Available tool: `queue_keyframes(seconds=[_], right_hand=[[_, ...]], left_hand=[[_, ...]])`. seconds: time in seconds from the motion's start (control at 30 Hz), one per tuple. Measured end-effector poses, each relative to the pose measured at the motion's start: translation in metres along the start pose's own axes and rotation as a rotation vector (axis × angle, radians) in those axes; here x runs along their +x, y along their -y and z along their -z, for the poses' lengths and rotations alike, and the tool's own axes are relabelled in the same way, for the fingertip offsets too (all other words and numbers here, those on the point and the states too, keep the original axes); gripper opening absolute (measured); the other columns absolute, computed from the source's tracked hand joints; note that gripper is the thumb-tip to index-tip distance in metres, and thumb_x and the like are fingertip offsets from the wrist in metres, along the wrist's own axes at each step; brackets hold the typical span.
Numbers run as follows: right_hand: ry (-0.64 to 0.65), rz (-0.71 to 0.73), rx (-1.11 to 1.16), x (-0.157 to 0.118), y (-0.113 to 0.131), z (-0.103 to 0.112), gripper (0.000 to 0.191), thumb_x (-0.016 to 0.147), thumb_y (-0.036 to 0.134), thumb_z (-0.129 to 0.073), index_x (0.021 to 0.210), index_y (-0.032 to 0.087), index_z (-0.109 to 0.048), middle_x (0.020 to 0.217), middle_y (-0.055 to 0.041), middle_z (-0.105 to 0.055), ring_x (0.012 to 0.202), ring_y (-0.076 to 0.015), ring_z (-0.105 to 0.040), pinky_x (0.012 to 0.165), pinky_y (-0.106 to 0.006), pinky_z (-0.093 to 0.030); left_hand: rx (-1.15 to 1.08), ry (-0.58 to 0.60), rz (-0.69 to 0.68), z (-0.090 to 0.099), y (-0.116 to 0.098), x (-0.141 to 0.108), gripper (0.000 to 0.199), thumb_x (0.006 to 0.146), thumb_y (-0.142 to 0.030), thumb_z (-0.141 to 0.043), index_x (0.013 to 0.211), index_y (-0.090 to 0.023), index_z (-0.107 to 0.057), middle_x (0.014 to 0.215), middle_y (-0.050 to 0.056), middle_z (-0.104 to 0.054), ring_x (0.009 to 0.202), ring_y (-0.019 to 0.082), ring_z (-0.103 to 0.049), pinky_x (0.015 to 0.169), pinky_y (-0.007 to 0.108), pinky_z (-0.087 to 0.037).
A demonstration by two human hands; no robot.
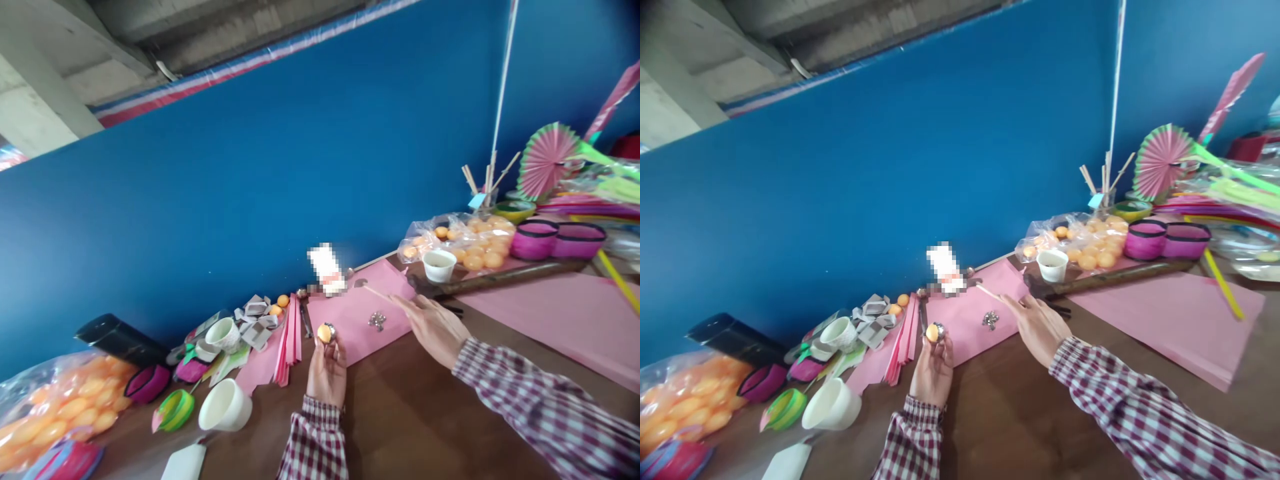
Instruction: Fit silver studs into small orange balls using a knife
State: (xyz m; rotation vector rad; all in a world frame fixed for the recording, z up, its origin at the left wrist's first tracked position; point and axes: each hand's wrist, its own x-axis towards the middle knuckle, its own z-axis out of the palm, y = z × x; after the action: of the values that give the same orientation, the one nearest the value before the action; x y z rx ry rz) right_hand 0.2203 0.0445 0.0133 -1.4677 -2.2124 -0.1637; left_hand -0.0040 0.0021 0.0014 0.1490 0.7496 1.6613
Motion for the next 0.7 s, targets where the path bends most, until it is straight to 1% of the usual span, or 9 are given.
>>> queue_keyframes(seconds=[0.1,0.17,0.27,0.37,0.53,0.6,0.7], right_hand=[[0.094,-0.022,-0.109,0.004,-0.009,-0.006,0.052,0.079,0.009,-0.034,0.128,0.028,-0.035,0.082,-0.0058,-0.053,0.068,-0.015,-0.048,0.061,-0.026,-0.036],[0.139,-0.042,-0.166,0.005,-0.01,-0.007,0.049,0.08,0.009,-0.033,0.125,0.028,-0.038,0.085,-0.0071,-0.053,0.07,-0.0157,-0.047,0.062,-0.027,-0.035],[0.173,-0.054,-0.216,0.005,-0.005,-0.006,0.042,0.082,0.01,-0.033,0.12,0.025,-0.044,0.089,-0.0088,-0.053,0.074,-0.017,-0.047,0.064,-0.027,-0.035],[0.157,-0.052,-0.229,0.004,-0.002,-0.007,0.039,0.081,0.01,-0.035,0.116,0.023,-0.048,0.089,-0.0091,-0.054,0.074,-0.0174,-0.047,0.065,-0.028,-0.035],[0.078,-0.042,-0.213,0.001,-0.001,-0.008,0.034,0.08,0.009,-0.038,0.104,0.023,-0.055,0.086,-0.0092,-0.057,0.078,-0.0199,-0.047,0.062,-0.029,-0.035],[0.037,-0.025,-0.167,-0.001,0.0,-0.005,0.032,0.08,0.009,-0.039,0.102,0.024,-0.057,0.084,-0.0084,-0.058,0.078,-0.0195,-0.047,0.063,-0.029,-0.036],[-0.009,0.056,-0.04,-0.003,0.004,-0.001,0.03,0.081,0.011,-0.038,0.101,0.023,-0.058,0.085,-0.0064,-0.06,0.078,-0.0169,-0.048,0.07,-0.028,-0.038]], left_hand=[[0.004,0.023,0.011,0.001,0.001,-0.001,0.022,0.084,-0.018,-0.041,0.085,-0.01,-0.061,0.083,0.009,-0.066,0.075,0.012,-0.063,0.07,0.02,-0.052],[0.002,0.03,0.004,0.001,0.002,-0.003,0.021,0.084,-0.017,-0.041,0.084,-0.011,-0.061,0.083,0.008,-0.066,0.076,0.012,-0.063,0.071,0.021,-0.052],[0.005,0.044,-0.006,0.001,0.003,-0.005,0.02,0.083,-0.014,-0.042,0.082,-0.012,-0.062,0.083,0.007,-0.067,0.077,0.013,-0.063,0.071,0.023,-0.052],[0.028,0.057,-0.007,-0.001,0.005,-0.007,0.016,0.081,-0.013,-0.046,0.079,-0.011,-0.062,0.079,0.007,-0.067,0.075,0.013,-0.064,0.069,0.023,-0.052],[0.089,0.046,0.016,-0.001,0.008,-0.008,0.007,0.074,-0.015,-0.056,0.077,-0.011,-0.062,0.074,0.007,-0.067,0.069,0.014,-0.064,0.063,0.021,-0.053],[0.106,0.042,0.018,0.0,0.009,-0.008,0.006,0.072,-0.015,-0.059,0.076,-0.011,-0.062,0.075,0.007,-0.067,0.068,0.014,-0.064,0.064,0.022,-0.053],[0.119,0.055,0.021,0.003,0.011,-0.007,0.006,0.07,-0.015,-0.061,0.075,-0.012,-0.061,0.075,0.007,-0.067,0.067,0.014,-0.064,0.064,0.024,-0.053]])
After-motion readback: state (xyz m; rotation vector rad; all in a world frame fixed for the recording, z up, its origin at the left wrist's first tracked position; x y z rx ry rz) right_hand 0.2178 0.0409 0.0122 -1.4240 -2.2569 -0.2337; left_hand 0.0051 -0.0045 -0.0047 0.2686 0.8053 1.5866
